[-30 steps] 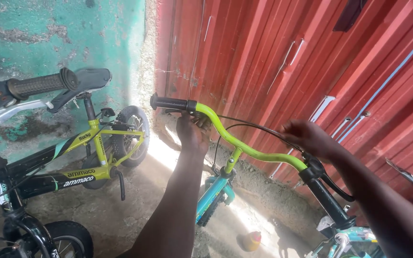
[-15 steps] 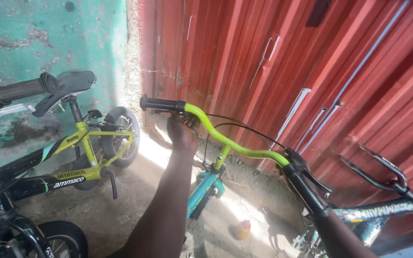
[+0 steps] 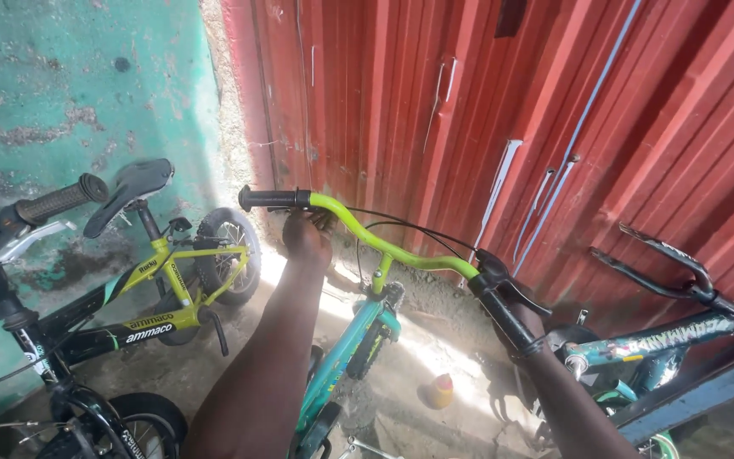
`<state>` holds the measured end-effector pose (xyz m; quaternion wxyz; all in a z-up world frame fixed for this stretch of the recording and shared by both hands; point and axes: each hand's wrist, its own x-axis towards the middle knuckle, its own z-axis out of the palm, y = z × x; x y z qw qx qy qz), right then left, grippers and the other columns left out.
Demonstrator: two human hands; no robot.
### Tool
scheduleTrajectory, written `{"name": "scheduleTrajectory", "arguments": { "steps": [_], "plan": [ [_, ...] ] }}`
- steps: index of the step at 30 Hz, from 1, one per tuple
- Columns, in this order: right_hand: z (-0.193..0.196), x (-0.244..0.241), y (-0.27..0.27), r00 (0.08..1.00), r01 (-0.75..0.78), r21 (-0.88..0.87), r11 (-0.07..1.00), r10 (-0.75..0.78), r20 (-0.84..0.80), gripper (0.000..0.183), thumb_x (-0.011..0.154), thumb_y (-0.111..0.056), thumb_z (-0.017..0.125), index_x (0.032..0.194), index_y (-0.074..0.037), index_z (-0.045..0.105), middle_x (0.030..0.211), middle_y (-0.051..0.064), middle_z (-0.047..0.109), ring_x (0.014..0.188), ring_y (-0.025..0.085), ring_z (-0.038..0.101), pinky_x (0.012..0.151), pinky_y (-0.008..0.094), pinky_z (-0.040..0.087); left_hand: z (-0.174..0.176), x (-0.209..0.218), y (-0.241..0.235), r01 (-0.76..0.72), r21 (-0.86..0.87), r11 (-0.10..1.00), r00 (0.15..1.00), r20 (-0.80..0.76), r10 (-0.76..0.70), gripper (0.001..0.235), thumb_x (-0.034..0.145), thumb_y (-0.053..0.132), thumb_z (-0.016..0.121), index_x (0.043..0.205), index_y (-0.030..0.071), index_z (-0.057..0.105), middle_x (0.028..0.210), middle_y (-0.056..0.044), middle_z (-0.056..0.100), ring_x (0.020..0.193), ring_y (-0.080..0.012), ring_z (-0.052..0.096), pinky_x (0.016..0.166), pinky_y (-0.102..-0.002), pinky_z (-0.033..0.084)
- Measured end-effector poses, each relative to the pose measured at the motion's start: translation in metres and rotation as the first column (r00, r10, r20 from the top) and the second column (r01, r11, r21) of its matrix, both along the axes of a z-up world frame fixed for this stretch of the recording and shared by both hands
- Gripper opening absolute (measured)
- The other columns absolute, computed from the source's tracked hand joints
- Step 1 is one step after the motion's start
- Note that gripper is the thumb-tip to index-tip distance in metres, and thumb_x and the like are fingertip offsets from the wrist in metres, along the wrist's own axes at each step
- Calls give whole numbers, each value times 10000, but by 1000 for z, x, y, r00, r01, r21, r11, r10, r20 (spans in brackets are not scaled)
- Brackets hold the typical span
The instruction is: The person applies lubricant to the bicycle's front fork and handlebars using a yellow bottle. They then adjust the brake cables and handlebars, followed by tightening the seat post clamp with a wrench.
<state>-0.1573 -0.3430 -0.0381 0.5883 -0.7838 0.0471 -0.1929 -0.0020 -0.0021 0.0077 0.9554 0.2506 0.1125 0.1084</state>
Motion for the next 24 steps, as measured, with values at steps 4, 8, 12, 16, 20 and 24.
{"name": "scheduleTrajectory", "arguments": {
  "steps": [4, 8, 12, 16, 20, 24],
  "plan": [
    [39, -31, 9, 993, -65, 78, 995, 73, -95, 341, 913, -36, 673, 1244, 35, 713, 951, 271, 735, 811, 357, 729, 729, 442, 549, -11, 0, 3, -22, -22, 1000, 999, -27, 22, 127, 1027, 195, 485, 1089, 94, 531, 932, -81, 496, 944, -290, 643, 971, -436, 607],
    [32, -5, -17, 975, -75, 670, 738, 196, -107, 342, 1036, -155, 511, 1301, 27, 627, 940, 182, 685, 686, 212, 620, 747, 295, 443, 1, -6, 1, 8, 29, 1000, 1000, -25, -8, 142, 1033, 151, 471, 1112, 92, 574, 959, -83, 544, 976, -272, 658, 952, -388, 607],
    [43, -22, -18, 962, -271, 324, 906, 259, 82, 273, 996, 7, 571, 1247, 65, 663, 832, 187, 686, 542, 118, 485, 521, 234, 403, 2, -5, 2, 11, 13, 1000, 998, -61, -11, 144, 1031, 134, 449, 1113, 97, 562, 940, -71, 518, 972, -284, 647, 980, -415, 610],
    [39, -13, -27, 957, -291, 367, 883, 271, 105, 243, 1007, -40, 576, 1201, 43, 698, 810, 198, 691, 600, 153, 605, 530, 207, 452, -1, -4, 3, 10, 23, 1000, 999, -42, -9, 163, 1003, 87, 476, 1130, 85, 579, 975, -84, 544, 1004, -287, 644, 992, -401, 588],
    [42, -9, -28, 946, -325, 330, 886, 308, 104, 241, 976, 35, 573, 1168, 33, 720, 770, 191, 665, 631, 161, 625, 521, 198, 438, 7, -15, 1, 54, 2, 999, 998, -44, -54, 188, 994, 62, 484, 1152, 97, 579, 992, -85, 546, 1023, -279, 640, 991, -396, 589],
    [25, 14, -41, 943, -331, 280, 901, 313, 109, 230, 955, 67, 587, 1126, 34, 737, 760, 200, 660, 617, 172, 604, 497, 209, 416, 6, -18, 1, 37, 23, 999, 999, -30, -37, 176, 995, 72, 449, 1138, 81, 552, 983, -86, 536, 1003, -258, 630, 982, -382, 592]
  ]
}}
